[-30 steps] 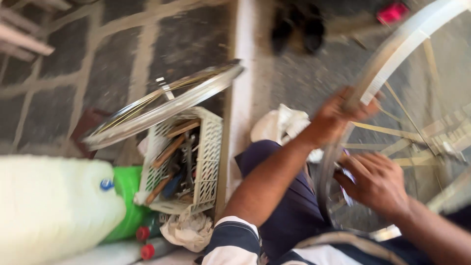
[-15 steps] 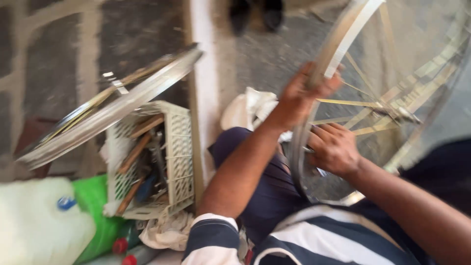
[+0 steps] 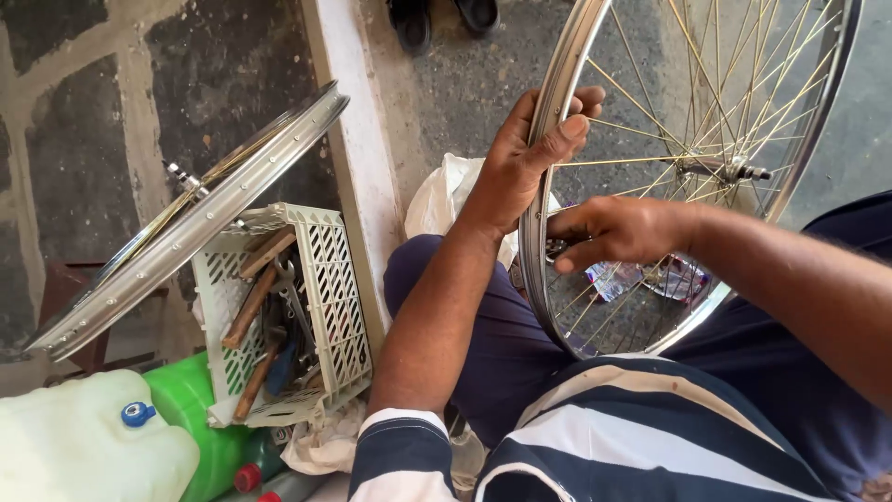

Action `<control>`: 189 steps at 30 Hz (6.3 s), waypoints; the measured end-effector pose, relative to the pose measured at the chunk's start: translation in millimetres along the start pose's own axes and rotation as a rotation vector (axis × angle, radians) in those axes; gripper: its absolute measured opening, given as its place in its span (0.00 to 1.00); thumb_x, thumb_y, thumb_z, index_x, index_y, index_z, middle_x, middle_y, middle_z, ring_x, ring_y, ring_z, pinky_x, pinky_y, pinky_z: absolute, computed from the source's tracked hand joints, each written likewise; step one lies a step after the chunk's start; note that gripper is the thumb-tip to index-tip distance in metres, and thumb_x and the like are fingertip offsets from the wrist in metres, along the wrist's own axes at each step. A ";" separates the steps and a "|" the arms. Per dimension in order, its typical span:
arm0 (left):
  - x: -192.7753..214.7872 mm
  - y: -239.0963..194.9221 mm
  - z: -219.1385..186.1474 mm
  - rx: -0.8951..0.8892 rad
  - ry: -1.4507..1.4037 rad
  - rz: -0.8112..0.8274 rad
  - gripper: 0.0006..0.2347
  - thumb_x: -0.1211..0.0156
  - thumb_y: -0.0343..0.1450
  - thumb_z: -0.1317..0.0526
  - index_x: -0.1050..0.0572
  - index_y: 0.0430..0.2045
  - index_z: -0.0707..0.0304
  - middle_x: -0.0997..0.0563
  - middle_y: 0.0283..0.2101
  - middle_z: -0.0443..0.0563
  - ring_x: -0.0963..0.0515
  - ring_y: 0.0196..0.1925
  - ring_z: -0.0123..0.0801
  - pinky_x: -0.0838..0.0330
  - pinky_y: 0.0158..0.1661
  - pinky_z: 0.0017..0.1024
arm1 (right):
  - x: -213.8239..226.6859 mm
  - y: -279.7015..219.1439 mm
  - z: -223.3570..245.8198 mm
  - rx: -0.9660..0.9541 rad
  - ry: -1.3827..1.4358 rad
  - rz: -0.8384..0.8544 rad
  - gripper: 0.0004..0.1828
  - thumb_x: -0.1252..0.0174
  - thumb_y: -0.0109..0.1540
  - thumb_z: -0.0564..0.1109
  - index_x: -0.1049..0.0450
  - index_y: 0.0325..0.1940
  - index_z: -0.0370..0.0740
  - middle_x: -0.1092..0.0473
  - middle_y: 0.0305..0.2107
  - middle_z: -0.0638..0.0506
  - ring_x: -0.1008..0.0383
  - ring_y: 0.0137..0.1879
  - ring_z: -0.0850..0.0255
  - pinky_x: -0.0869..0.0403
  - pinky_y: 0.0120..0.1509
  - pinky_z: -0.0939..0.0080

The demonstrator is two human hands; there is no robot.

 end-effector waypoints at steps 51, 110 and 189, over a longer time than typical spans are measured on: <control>30.5 33.4 40.0 -0.114 0.289 -0.131 0.42 0.36 0.64 0.32 0.37 0.65 0.65 0.23 0.53 0.61 0.21 0.60 0.50 0.29 0.61 0.48 | 3.1 -37.4 30.0 0.340 -0.747 -0.972 0.17 0.29 0.53 0.46 0.22 0.43 0.38 0.22 0.43 0.48 0.19 0.41 0.56 0.20 0.42 0.56; 0.8 7.4 -14.4 -0.081 0.143 0.026 0.17 0.41 0.80 0.51 0.28 0.58 0.58 0.21 0.56 0.50 0.25 0.69 0.37 0.33 0.73 0.39 | 30.7 -28.7 38.9 0.389 -0.220 -0.421 0.12 0.39 0.63 0.51 0.23 0.43 0.41 0.22 0.37 0.49 0.19 0.41 0.57 0.20 0.44 0.55; 5.3 21.9 0.2 -0.063 0.072 0.050 0.29 0.36 0.74 0.63 0.41 0.70 0.65 0.18 0.43 0.52 0.17 0.57 0.42 0.28 0.68 0.44 | -37.0 -61.6 64.0 0.451 -1.007 -1.015 0.13 0.33 0.57 0.40 0.26 0.44 0.36 0.29 0.47 0.41 0.22 0.40 0.55 0.22 0.42 0.56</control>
Point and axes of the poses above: each hand's wrist, its own y-axis towards the middle knuckle, its own x-axis out of the back of the hand, z = x × y, the point moved 8 cm from there along y, towards the middle knuckle
